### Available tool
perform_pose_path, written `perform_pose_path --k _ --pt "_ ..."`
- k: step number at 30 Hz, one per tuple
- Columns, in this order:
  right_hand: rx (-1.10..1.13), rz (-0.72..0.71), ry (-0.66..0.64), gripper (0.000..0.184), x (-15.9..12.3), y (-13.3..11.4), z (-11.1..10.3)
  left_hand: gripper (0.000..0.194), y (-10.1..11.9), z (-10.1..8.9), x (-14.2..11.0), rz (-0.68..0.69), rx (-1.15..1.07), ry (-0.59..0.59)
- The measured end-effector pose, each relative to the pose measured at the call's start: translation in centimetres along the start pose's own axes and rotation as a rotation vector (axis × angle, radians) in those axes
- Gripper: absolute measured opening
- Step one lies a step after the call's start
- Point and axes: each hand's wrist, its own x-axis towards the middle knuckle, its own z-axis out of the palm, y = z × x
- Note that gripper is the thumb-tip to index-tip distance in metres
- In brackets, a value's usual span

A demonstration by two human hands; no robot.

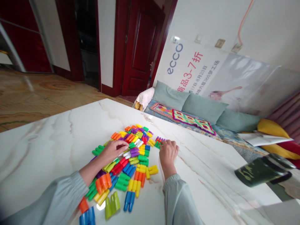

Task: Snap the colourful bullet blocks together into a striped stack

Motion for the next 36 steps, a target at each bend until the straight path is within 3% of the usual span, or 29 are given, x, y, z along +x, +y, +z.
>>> perform_pose_path --k 3,7,10,13,17,25,32,36 --pt "0.043 0.065 0.085 0.022 -0.8 0.1 -0.4 0.021 -0.1 0.0 0.0 -0.003 -0.004 0.005" --pt "0.218 0.314 0.189 0.031 -2.5 0.8 -0.4 0.021 -0.3 0.0 0.0 0.010 -0.014 -0.002" --pt "0.349 0.493 0.123 0.035 -3.0 1.4 -0.1 0.020 -0.2 0.0 0.0 0.013 -0.013 -0.002" --pt "0.392 0.580 0.045 0.033 -2.8 1.8 0.3 0.020 0.0 -0.1 -0.1 0.003 0.004 -0.004" --pt "0.364 0.577 -0.020 0.030 -2.5 2.3 0.6 0.020 0.0 -0.1 -0.1 -0.006 0.007 -0.010" --pt "0.300 0.515 -0.031 0.031 -2.6 2.9 1.1 0.021 -0.4 0.0 0.0 0.008 0.006 -0.005" --pt "0.333 0.456 -0.003 0.035 -2.0 3.1 2.1 0.021 -0.3 0.0 0.0 0.003 0.005 -0.009" --pt "0.360 0.441 0.049 0.035 -1.9 2.9 1.5 0.021 -0.4 0.0 0.0 0.004 0.021 -0.005"
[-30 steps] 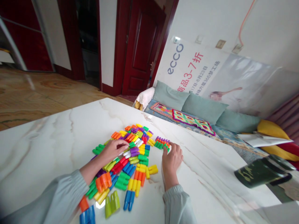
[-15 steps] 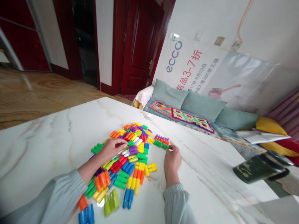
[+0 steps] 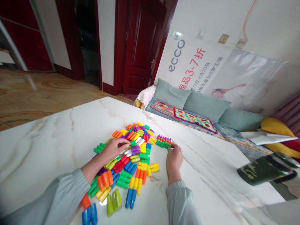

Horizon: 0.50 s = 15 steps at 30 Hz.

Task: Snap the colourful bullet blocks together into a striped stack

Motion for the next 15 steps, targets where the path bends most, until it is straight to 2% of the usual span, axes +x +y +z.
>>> perform_pose_path --k 3,5,11,15 --pt "0.121 -0.038 0.130 0.037 -0.8 -1.2 -1.0 0.021 0.0 0.0 0.0 0.000 0.002 -0.001" --pt "0.236 -0.051 0.162 0.036 -2.0 -2.3 -1.5 0.021 0.0 0.0 0.0 0.005 -0.005 0.000" --pt "0.458 0.041 -0.119 0.037 -7.1 -4.7 -1.2 0.021 -0.1 0.0 -0.1 0.004 -0.027 0.003" --pt "0.475 0.055 -0.129 0.038 -8.3 -5.0 -1.1 0.019 0.3 -0.1 -0.1 0.012 -0.033 0.010"
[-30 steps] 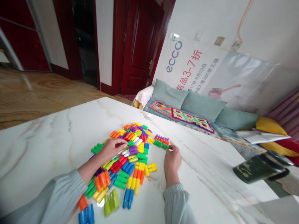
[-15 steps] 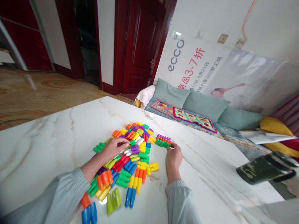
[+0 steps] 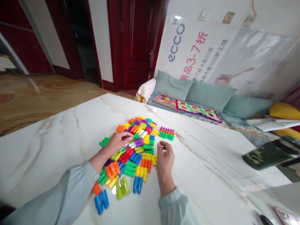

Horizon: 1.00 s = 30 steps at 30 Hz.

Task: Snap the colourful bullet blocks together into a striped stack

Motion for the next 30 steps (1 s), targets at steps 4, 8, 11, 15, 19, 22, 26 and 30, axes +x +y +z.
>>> perform_pose_path --k 4,8,11,15,19,22,26,30 --pt "-0.010 0.000 -0.082 0.038 0.35 0.33 -0.16 0.018 0.17 -0.05 -0.02 0.005 0.010 -0.006" --pt "-0.115 0.011 -0.194 0.035 0.68 0.60 -0.19 0.018 -0.10 -0.03 -0.05 0.008 0.003 0.000" --pt "-0.198 0.022 -0.213 0.035 0.67 0.47 -0.22 0.019 -0.11 -0.07 -0.07 0.001 -0.003 -0.007" --pt "-0.239 0.035 -0.217 0.033 0.66 0.21 -0.28 0.021 0.14 -0.17 -0.08 -0.017 -0.017 -0.016" --pt "-0.256 0.039 -0.219 0.030 0.74 0.18 -0.25 0.019 0.09 -0.15 -0.11 -0.010 -0.028 -0.011" --pt "-0.267 0.035 -0.219 0.030 0.78 0.17 -0.20 0.018 -0.15 -0.05 -0.12 -0.005 -0.024 -0.008" --pt "-0.269 0.043 -0.219 0.029 0.76 0.09 -0.17 0.018 -0.32 0.02 -0.09 -0.008 -0.036 -0.012" --pt "-0.270 0.046 -0.222 0.028 0.77 0.23 -0.11 0.018 -0.32 -0.02 -0.07 -0.005 -0.025 -0.017"
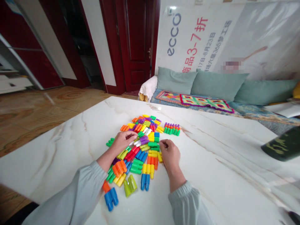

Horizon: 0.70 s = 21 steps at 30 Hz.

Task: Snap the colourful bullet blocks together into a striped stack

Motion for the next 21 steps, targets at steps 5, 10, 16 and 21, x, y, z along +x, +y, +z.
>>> perform_pose_path --k 5,10,16,21 --pt "0.042 -0.019 -0.007 0.030 -0.1 -0.1 0.0 0.018 -0.1 0.0 0.0 0.038 0.018 0.023" --pt "0.092 -0.245 -0.031 0.049 -0.7 -1.2 -0.1 0.049 0.1 0.0 -0.2 0.200 0.136 0.038" --pt "-0.057 -0.439 -0.106 0.043 -1.3 -1.9 0.5 0.074 1.0 -0.4 -0.6 0.317 0.300 -0.193" --pt "0.055 -0.495 -0.175 0.032 -1.3 -1.8 1.0 0.064 1.3 -0.6 -0.5 0.308 0.397 -0.241"
